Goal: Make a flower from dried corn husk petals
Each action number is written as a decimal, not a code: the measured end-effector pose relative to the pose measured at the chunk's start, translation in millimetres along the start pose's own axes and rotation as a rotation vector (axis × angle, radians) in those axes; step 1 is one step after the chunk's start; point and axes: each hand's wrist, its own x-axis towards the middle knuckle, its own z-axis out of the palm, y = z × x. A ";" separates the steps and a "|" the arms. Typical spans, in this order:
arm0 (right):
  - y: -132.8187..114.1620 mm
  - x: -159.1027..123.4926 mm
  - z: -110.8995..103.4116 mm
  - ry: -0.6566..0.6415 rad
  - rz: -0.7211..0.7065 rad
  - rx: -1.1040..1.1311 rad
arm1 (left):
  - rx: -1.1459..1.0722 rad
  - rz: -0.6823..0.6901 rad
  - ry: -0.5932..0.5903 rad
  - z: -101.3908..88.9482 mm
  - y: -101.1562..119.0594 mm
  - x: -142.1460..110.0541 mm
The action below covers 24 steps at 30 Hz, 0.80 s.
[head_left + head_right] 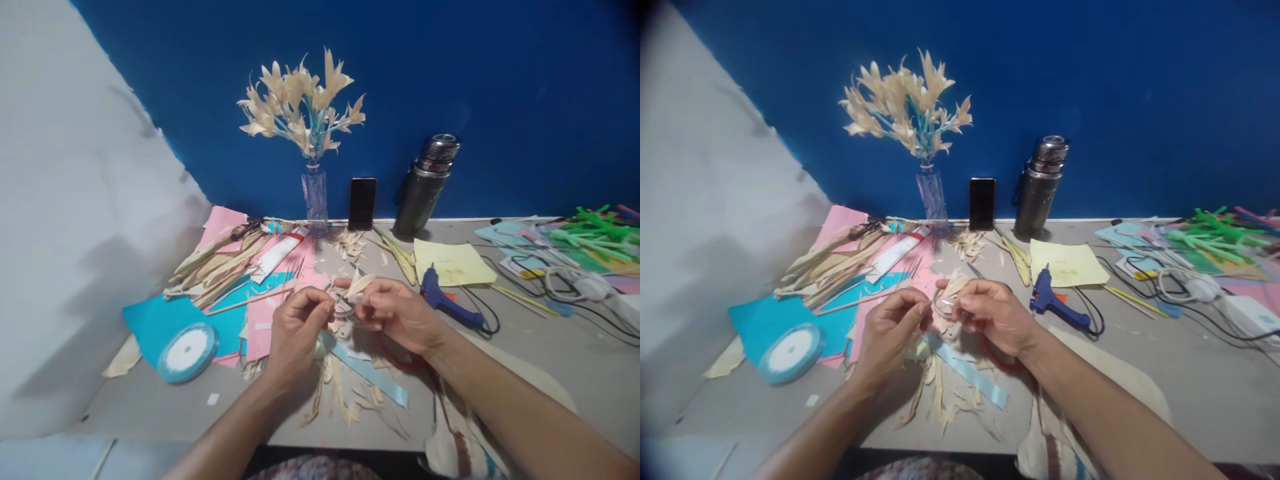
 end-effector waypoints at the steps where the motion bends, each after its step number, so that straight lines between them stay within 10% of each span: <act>1: -1.1 0.0 -0.7 -0.004 -0.011 0.007 | -0.008 -0.013 -0.007 0.8 -0.6 0.0; 14: -3.1 0.9 -2.9 0.015 -0.015 -0.016 | -0.663 -0.554 -0.320 -0.3 0.9 4.0; 24: -5.1 -1.9 -4.0 -0.025 -0.022 -0.093 | -0.517 -0.475 -0.270 4.9 -6.5 1.4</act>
